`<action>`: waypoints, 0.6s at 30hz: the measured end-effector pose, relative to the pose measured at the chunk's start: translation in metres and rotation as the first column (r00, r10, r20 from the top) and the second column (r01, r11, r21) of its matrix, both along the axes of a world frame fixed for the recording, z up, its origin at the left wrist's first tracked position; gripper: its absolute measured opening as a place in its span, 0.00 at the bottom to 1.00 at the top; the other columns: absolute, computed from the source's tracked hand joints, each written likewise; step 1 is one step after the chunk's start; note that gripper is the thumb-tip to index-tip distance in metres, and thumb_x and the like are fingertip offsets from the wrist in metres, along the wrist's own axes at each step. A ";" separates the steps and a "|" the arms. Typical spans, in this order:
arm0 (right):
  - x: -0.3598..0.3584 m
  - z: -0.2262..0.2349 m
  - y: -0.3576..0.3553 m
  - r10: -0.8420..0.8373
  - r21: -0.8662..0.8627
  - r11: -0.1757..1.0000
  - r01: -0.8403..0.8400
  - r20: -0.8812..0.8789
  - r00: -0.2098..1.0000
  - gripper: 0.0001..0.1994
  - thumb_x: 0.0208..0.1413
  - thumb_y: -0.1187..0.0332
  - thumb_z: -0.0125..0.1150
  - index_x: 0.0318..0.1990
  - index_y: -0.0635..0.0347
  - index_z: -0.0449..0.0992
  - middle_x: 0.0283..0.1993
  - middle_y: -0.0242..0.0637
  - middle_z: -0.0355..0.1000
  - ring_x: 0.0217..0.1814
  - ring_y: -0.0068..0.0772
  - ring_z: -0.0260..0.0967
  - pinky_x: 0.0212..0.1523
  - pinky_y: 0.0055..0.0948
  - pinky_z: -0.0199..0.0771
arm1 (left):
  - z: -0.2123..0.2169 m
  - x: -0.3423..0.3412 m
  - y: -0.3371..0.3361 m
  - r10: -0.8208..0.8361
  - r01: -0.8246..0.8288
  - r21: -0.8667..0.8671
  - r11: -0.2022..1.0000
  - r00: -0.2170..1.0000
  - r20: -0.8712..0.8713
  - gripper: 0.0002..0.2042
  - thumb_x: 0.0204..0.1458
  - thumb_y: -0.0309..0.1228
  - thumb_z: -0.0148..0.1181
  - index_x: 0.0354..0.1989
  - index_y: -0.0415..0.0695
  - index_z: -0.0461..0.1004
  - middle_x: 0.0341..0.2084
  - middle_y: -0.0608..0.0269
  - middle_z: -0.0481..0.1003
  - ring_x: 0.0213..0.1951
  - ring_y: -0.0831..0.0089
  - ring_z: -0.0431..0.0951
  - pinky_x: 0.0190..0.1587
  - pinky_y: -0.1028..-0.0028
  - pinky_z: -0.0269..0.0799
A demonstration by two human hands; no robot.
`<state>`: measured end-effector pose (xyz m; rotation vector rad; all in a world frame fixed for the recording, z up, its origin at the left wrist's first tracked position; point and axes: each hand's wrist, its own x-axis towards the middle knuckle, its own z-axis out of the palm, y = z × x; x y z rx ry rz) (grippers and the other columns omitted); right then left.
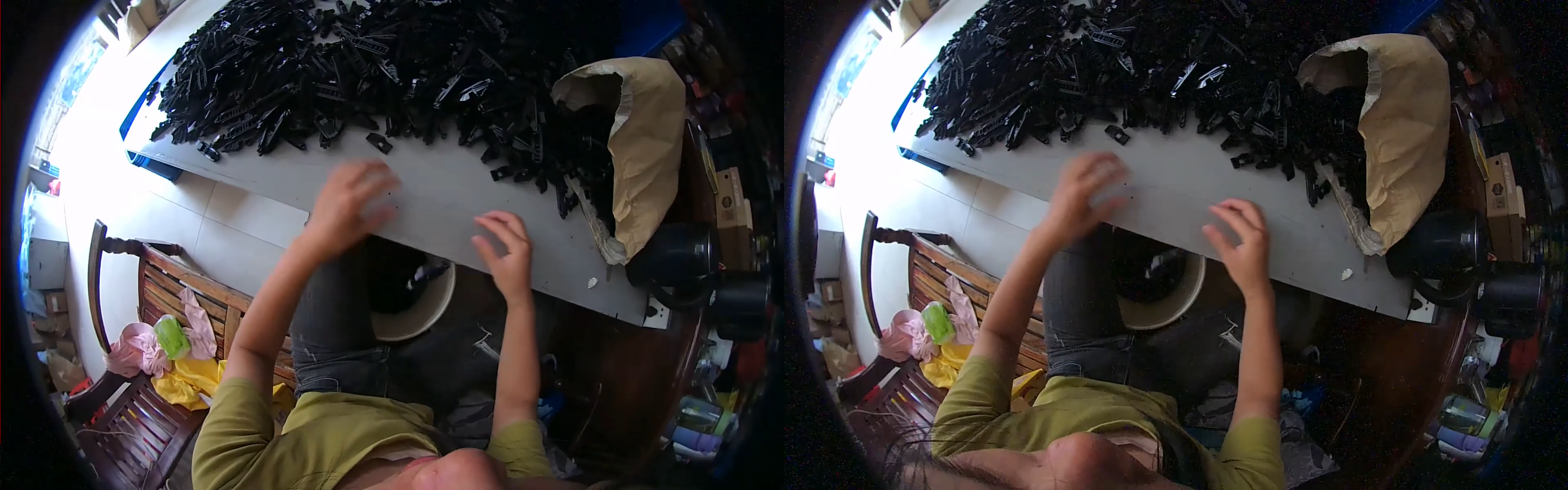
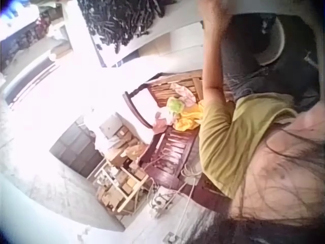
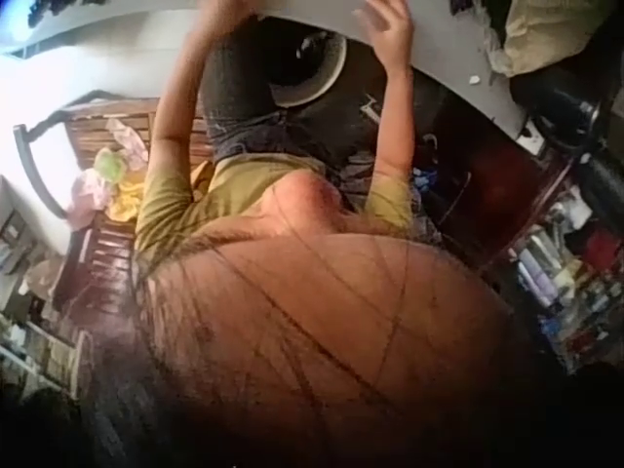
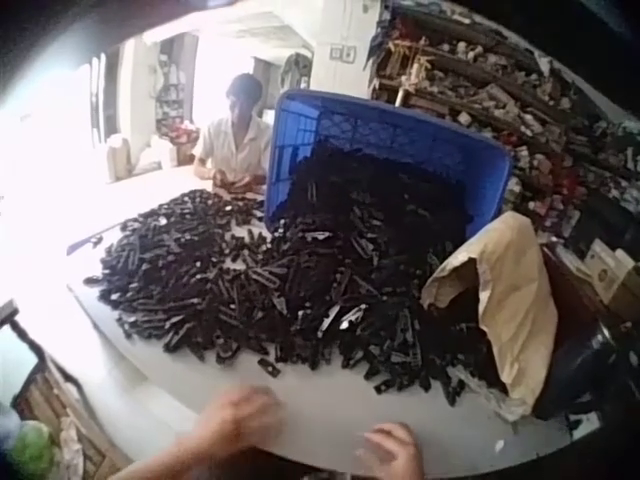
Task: The person is inspecting and sorting a large quantity of small black plastic parts on a table.
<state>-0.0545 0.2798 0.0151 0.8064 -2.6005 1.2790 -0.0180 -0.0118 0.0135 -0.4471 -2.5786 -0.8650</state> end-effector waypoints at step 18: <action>-0.072 -0.035 0.058 -0.549 0.060 0.825 0.562 -0.147 0.823 0.11 0.49 0.76 0.64 0.40 0.62 0.73 0.48 0.42 0.65 0.47 0.45 0.67 0.41 0.33 0.73 | -0.020 -0.010 0.006 0.310 -0.303 0.070 0.950 0.939 -0.148 0.13 0.43 0.18 0.62 0.40 0.40 0.73 0.47 0.51 0.69 0.48 0.53 0.73 0.47 0.63 0.72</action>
